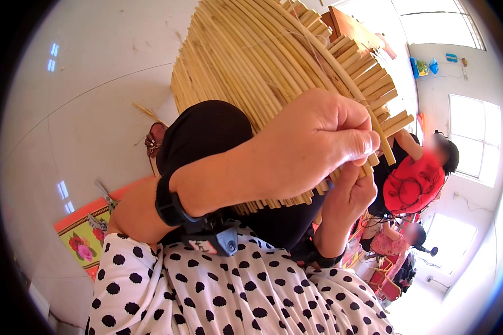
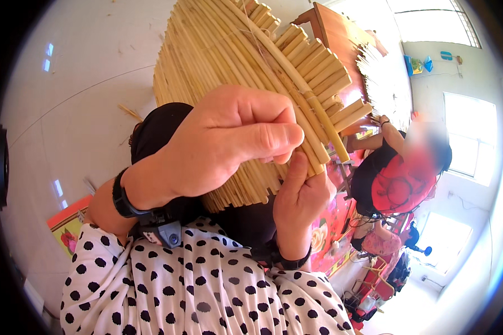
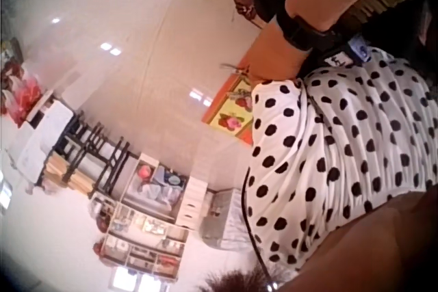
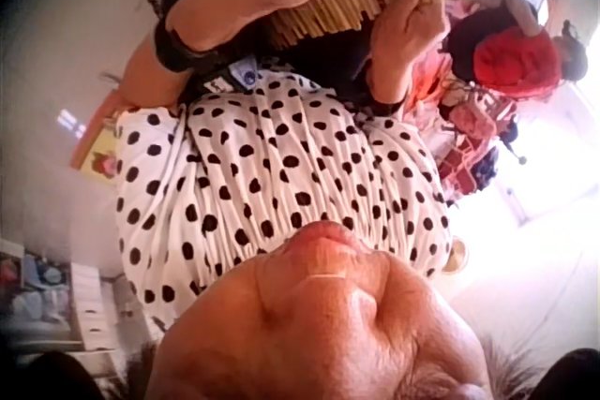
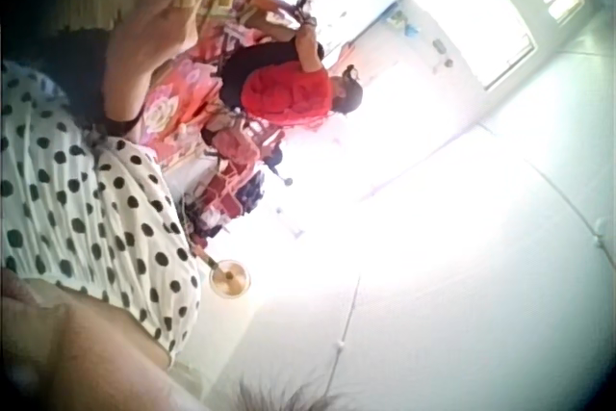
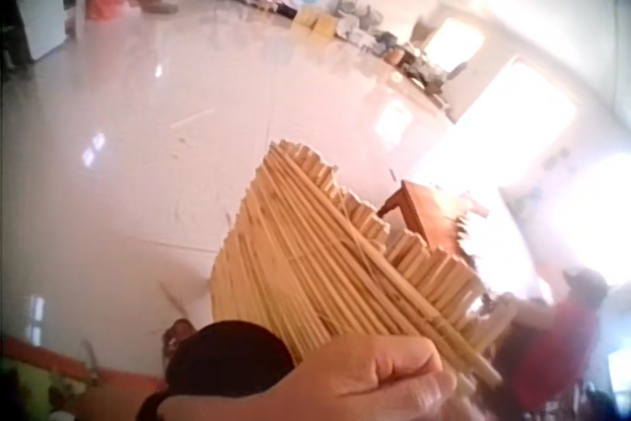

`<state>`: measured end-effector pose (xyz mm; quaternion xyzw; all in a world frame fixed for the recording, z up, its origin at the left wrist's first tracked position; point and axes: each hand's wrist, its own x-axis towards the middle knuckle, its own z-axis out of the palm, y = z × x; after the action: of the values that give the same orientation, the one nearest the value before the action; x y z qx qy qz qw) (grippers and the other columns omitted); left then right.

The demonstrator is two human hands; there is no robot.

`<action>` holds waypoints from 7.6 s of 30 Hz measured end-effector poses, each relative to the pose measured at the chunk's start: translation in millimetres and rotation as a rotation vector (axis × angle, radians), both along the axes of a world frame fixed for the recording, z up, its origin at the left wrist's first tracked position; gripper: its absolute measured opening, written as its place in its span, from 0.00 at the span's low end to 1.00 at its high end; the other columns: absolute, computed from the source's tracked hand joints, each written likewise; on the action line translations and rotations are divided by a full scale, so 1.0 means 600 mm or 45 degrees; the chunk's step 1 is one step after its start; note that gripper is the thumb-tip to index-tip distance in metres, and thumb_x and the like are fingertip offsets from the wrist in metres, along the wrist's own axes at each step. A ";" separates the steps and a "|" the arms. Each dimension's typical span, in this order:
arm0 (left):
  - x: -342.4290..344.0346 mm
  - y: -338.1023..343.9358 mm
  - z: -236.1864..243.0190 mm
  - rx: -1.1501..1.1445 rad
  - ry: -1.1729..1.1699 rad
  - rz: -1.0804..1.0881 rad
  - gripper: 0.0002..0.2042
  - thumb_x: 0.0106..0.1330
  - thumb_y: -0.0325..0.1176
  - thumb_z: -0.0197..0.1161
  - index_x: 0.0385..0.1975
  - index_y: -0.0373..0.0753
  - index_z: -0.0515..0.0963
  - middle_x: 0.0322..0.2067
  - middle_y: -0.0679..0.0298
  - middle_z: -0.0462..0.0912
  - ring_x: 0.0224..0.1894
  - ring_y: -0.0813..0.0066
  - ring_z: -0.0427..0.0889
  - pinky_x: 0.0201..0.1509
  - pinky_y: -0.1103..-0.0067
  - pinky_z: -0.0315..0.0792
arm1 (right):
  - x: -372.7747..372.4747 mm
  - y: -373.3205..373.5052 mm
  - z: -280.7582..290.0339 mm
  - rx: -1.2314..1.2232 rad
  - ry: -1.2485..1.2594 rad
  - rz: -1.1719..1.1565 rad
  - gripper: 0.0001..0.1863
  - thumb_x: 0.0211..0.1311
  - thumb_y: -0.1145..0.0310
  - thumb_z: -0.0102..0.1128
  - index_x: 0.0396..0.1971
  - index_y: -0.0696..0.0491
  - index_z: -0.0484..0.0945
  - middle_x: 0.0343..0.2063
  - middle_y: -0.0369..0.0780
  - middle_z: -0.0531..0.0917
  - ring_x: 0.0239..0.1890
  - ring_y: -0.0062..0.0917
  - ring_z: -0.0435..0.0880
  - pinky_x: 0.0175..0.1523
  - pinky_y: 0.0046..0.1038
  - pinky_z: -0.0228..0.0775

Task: The person sits on a mat on the floor and weaves a bundle of bamboo sticks using a white string. They wrap the string around the sticks to secure them, occasionally adjusting the bundle and picking up loose sticks from the floor.

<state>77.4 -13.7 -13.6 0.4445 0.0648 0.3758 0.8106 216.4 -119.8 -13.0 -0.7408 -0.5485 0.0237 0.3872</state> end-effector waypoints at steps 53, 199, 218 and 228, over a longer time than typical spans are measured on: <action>-0.037 -0.041 0.001 0.753 0.320 0.407 0.10 0.65 0.32 0.57 0.27 0.31 0.74 0.31 0.58 0.80 0.26 0.68 0.78 0.32 0.77 0.71 | 0.007 -0.025 -0.011 0.075 -0.077 -0.001 0.13 0.64 0.68 0.57 0.42 0.62 0.78 0.27 0.41 0.84 0.26 0.20 0.80 0.32 0.23 0.72; -0.133 -0.058 -0.007 0.802 0.792 0.748 0.03 0.58 0.20 0.63 0.30 0.35 0.77 0.27 0.66 0.77 0.27 0.81 0.74 0.29 0.85 0.68 | 0.031 -0.080 0.052 -0.016 0.409 0.084 0.19 0.56 0.80 0.56 0.50 0.59 0.76 0.43 0.38 0.78 0.39 0.17 0.76 0.35 0.17 0.70; -0.039 -0.085 -0.033 0.900 0.936 0.347 0.03 0.59 0.24 0.62 0.30 0.33 0.77 0.29 0.60 0.78 0.28 0.66 0.78 0.32 0.76 0.71 | 0.022 -0.053 0.016 -0.037 0.416 0.183 0.17 0.55 0.74 0.60 0.46 0.62 0.77 0.31 0.39 0.80 0.29 0.17 0.77 0.31 0.18 0.69; -0.022 -0.054 -0.049 -0.028 0.021 -0.101 0.07 0.66 0.30 0.59 0.31 0.32 0.76 0.39 0.61 0.77 0.35 0.79 0.74 0.41 0.83 0.71 | 0.005 -0.038 0.016 -0.003 0.272 0.107 0.17 0.55 0.73 0.62 0.45 0.62 0.78 0.27 0.40 0.81 0.25 0.18 0.79 0.26 0.19 0.71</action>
<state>64.2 -46.4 -42.7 0.4410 0.0580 0.3390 0.8290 219.4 -142.6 -3.6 -0.7109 -0.5345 0.1192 0.4413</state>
